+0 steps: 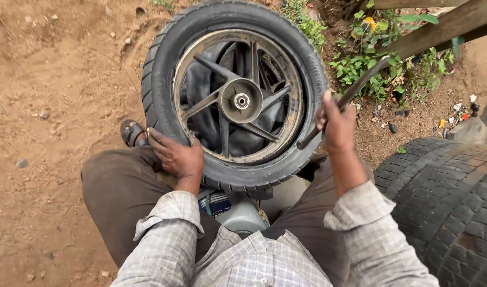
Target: Using tire irons to remove a motorcycle tire from its rim and then reseat it.
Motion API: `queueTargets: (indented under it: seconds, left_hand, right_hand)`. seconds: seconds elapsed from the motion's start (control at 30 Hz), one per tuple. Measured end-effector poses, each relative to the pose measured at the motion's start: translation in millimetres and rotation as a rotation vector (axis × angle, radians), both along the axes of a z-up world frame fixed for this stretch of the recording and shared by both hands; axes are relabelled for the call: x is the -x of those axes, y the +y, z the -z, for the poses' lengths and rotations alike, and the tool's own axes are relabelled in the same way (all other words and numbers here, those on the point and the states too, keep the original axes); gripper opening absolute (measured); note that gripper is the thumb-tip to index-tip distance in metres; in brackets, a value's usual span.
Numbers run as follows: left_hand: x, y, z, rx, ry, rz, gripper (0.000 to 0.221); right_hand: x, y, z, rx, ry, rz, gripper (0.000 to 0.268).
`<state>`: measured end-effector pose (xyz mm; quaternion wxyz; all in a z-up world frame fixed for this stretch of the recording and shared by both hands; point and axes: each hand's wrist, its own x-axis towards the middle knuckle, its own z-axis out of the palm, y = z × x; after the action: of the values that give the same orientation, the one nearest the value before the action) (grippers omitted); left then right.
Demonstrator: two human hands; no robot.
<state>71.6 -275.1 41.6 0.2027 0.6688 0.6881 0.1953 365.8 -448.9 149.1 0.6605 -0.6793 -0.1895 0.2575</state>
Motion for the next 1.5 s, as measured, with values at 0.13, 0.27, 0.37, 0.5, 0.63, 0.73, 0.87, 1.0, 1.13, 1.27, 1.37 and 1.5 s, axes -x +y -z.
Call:
queueTargets:
  seconds: [0.13, 0.27, 0.37, 0.5, 0.63, 0.73, 0.87, 1.0, 1.13, 1.27, 1.37, 1.5]
  left_hand:
    - [3, -2, 5, -0.008, -0.017, 0.014, 0.123]
    - [1, -3, 0, -0.021, -0.015, 0.029, 0.116]
    - [-1, -5, -5, -0.021, -0.019, 0.036, 0.114]
    - [-2, -8, -8, -0.065, -0.035, 0.066, 0.113]
    - [-2, -5, -12, -0.031, -0.030, 0.025, 0.112]
    - [-2, -3, -11, -0.058, -0.037, 0.037, 0.113]
    - [0, -6, -7, -0.039, -0.007, 0.069, 0.113]
    - [-4, -5, -11, -0.042, -0.038, 0.062, 0.113]
    - [-1, -5, -11, -0.068, -0.019, 0.044, 0.114]
    - [0, -6, -4, -0.057, -0.026, 0.069, 0.113]
    - [-2, -6, -6, -0.069, -0.019, 0.077, 0.113]
    - [-5, -3, -12, -0.048, -0.047, 0.071, 0.115]
  right_hand:
    - [-15, 57, -25, -0.045, 0.010, -0.157, 0.037]
    - [1, 111, -77, 0.084, -0.259, -0.443, 0.049]
    - [2, 133, -114, -0.049, -0.335, -0.568, 0.046]
    - [-6, 148, -112, -0.178, -0.343, -0.581, 0.039]
    - [-43, 123, 11, 0.050, -0.324, -0.469, 0.042]
    - [-69, 106, 85, 0.419, -0.193, -0.345, 0.038]
    - [-54, 118, 12, 0.183, -0.279, -0.444, 0.040]
    - [-43, 124, -51, -0.159, -0.216, -0.524, 0.038]
    - [-61, 92, 37, -0.010, -0.172, -0.356, 0.034]
    - [-69, 79, 87, 0.260, 0.013, -0.258, 0.033]
    - [-58, 83, 30, 0.101, -0.076, -0.297, 0.035]
    - [-50, 81, -8, -0.159, -0.135, -0.363, 0.036]
